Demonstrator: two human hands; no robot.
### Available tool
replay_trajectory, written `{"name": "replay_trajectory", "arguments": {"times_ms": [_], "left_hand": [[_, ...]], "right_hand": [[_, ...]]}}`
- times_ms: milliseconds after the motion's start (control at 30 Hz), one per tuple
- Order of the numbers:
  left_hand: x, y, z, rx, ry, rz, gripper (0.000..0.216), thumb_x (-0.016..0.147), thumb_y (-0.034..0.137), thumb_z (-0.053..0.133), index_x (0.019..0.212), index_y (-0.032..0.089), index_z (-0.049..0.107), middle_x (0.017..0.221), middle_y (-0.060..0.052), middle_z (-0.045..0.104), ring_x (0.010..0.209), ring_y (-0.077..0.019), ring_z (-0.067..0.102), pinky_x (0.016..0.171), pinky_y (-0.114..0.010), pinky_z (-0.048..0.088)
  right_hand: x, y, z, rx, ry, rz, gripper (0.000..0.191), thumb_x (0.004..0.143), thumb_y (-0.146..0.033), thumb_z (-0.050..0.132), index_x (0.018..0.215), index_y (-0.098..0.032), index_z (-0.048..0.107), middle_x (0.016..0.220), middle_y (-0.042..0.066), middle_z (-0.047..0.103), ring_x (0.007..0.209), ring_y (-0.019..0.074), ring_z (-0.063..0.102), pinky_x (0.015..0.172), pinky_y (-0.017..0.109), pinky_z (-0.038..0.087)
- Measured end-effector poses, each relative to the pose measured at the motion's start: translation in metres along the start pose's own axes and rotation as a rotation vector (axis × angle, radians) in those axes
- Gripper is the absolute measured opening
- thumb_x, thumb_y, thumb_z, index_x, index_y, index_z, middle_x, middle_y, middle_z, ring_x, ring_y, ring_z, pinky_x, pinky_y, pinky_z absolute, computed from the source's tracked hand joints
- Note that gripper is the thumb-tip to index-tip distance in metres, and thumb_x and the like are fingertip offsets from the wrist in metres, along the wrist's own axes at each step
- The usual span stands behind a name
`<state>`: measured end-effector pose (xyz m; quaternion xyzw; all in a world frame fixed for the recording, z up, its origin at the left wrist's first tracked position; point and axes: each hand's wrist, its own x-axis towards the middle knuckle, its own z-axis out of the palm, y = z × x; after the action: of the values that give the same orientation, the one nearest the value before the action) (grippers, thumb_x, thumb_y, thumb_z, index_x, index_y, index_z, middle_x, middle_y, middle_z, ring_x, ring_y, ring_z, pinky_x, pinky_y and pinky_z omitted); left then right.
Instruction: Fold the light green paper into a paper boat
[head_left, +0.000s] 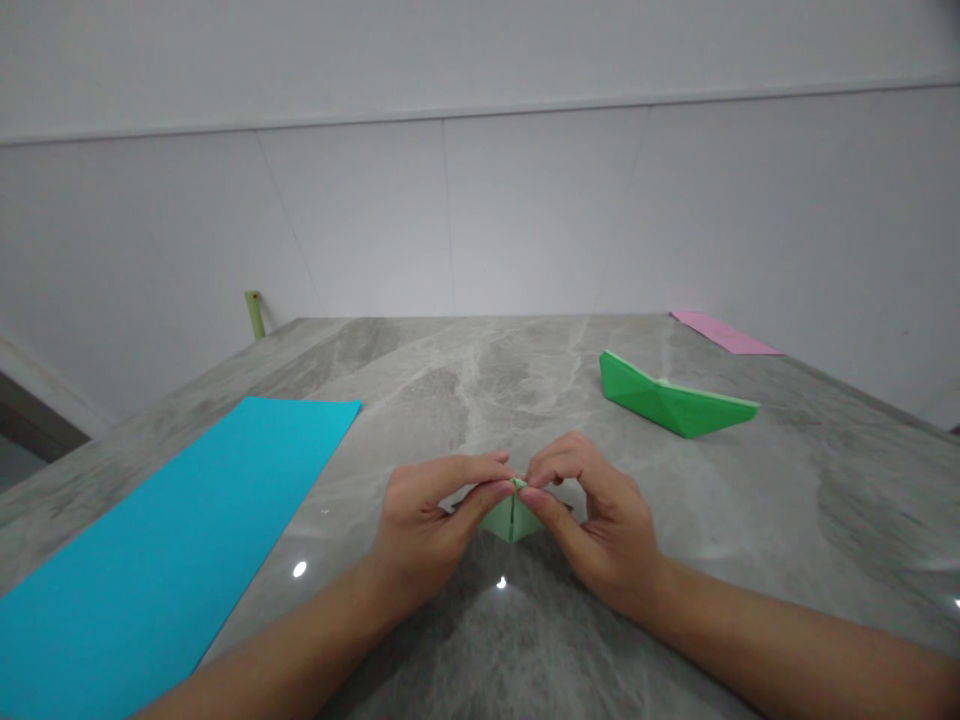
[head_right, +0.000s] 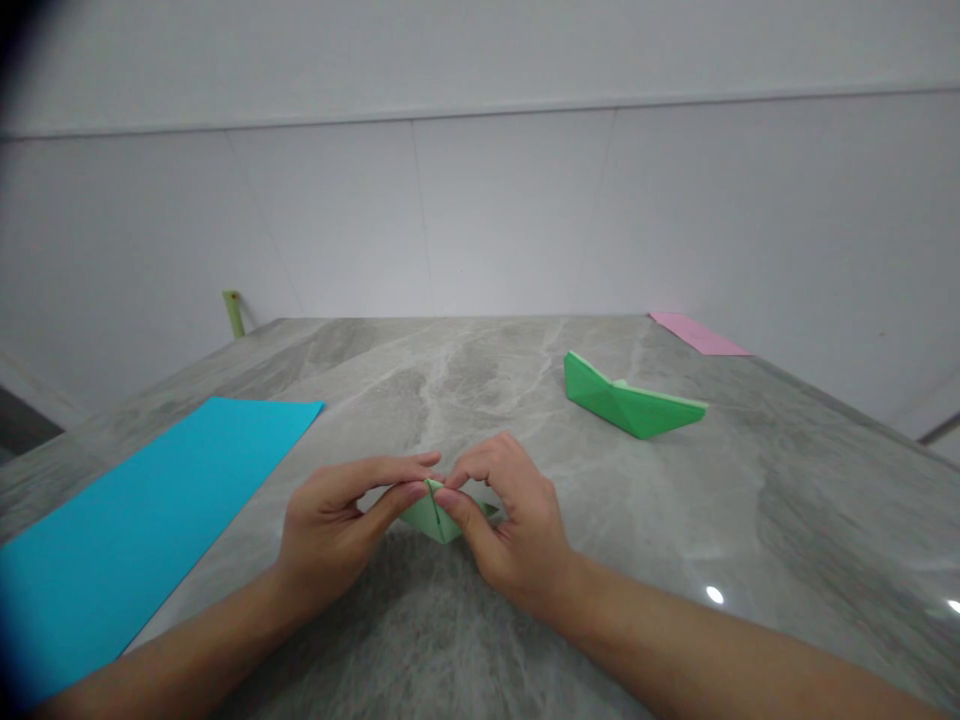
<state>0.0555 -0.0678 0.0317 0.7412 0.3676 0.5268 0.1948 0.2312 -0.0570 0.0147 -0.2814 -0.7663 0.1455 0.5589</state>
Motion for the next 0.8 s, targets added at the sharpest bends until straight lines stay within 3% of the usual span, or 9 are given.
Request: {"name": "replay_trajectory", "arguments": {"times_ms": [333,800], "left_hand": [[-0.0016,0.0013,0.0001,-0.089,-0.073,0.104,0.017,0.081,0.008,0.064,0.091,0.019,0.071,0.089,-0.003,0.075,0.095,-0.0207,0.069,0.086,-0.031,0.055],[-0.0001,0.0025,0.0001,-0.107,-0.093,0.173,0.018,0.078,0.003,0.063,0.088,0.016,0.070,0.091,-0.006,0.074,0.092,-0.0200,0.069,0.090,-0.035,0.053]], "right_hand": [[-0.0015,-0.0021,0.0007,0.031,-0.020,-0.071,0.015,0.083,-0.010,0.056,0.092,-0.022,0.057,0.080,0.002,0.063,0.078,0.0184,0.060,0.070,0.034,0.049],[-0.0055,-0.0003,0.0008,0.065,-0.129,-0.020,0.012,0.086,-0.009,0.049,0.089,-0.020,0.051,0.087,0.005,0.055,0.087,0.0191,0.055,0.076,0.035,0.046]]}}
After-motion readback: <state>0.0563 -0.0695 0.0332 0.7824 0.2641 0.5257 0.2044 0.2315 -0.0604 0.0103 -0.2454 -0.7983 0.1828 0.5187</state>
